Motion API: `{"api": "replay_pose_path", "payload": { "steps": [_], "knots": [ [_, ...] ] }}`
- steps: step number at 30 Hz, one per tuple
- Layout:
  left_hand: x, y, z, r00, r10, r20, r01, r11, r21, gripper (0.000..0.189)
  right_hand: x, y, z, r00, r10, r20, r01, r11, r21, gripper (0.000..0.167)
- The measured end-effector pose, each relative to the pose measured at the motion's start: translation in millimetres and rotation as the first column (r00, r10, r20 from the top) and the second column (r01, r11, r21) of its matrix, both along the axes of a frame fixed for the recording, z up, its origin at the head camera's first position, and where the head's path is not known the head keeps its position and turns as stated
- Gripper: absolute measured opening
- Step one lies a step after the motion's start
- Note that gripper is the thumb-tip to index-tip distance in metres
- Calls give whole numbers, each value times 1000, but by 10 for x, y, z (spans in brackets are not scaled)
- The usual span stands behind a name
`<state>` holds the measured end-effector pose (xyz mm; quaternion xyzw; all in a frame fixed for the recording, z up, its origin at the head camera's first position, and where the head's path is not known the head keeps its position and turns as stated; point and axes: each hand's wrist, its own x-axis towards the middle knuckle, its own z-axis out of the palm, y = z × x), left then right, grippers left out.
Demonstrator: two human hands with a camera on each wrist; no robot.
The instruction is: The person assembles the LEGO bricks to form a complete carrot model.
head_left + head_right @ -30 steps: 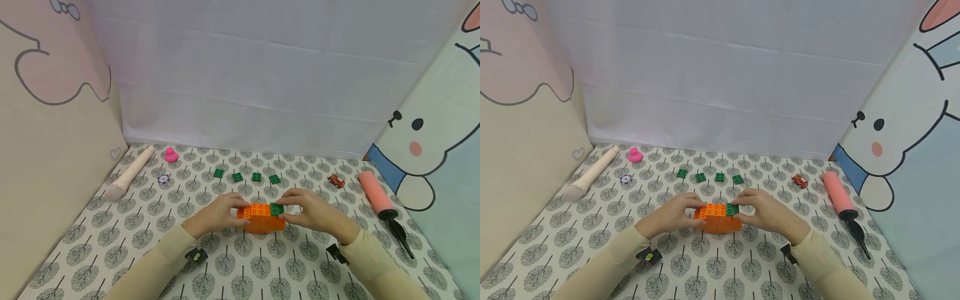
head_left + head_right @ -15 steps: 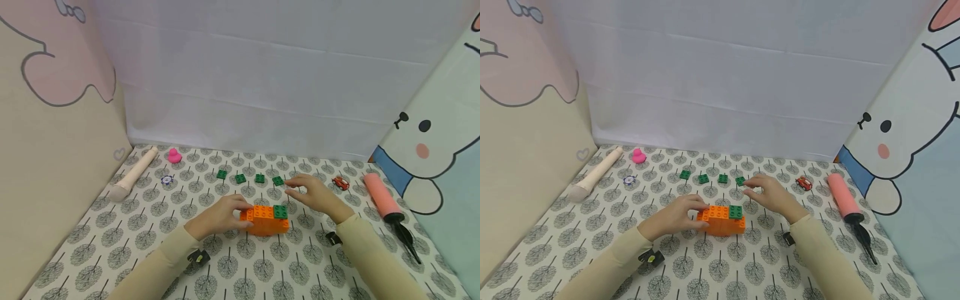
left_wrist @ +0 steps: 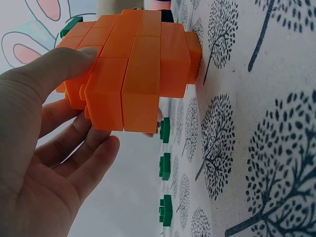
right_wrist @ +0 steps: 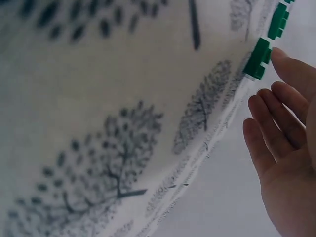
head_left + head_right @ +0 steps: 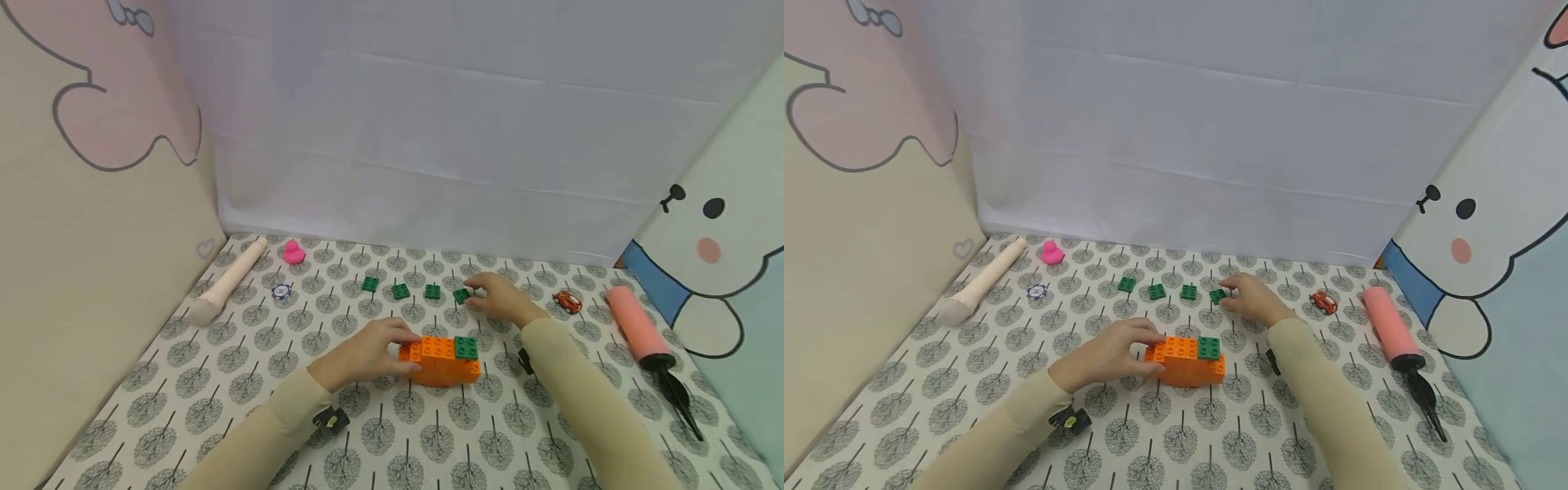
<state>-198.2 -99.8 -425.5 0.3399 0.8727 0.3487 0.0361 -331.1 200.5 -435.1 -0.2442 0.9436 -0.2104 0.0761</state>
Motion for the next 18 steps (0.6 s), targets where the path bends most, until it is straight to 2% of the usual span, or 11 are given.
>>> {"api": "replay_pose_path", "payload": {
  "steps": [10, 18],
  "knots": [
    [-4, 6, 6, 1000, 3, -19, -4, 1000, -11, 47, -36, -48, -70, 1000, 29, 4, -29, 1000, -4, 48],
    [9, 11, 14, 1000, 10, 4, -10, 1000, -13, 48, -15, -55, -55, 1000, 28, 9, -28, 1000, 2, 42]
  ]
}}
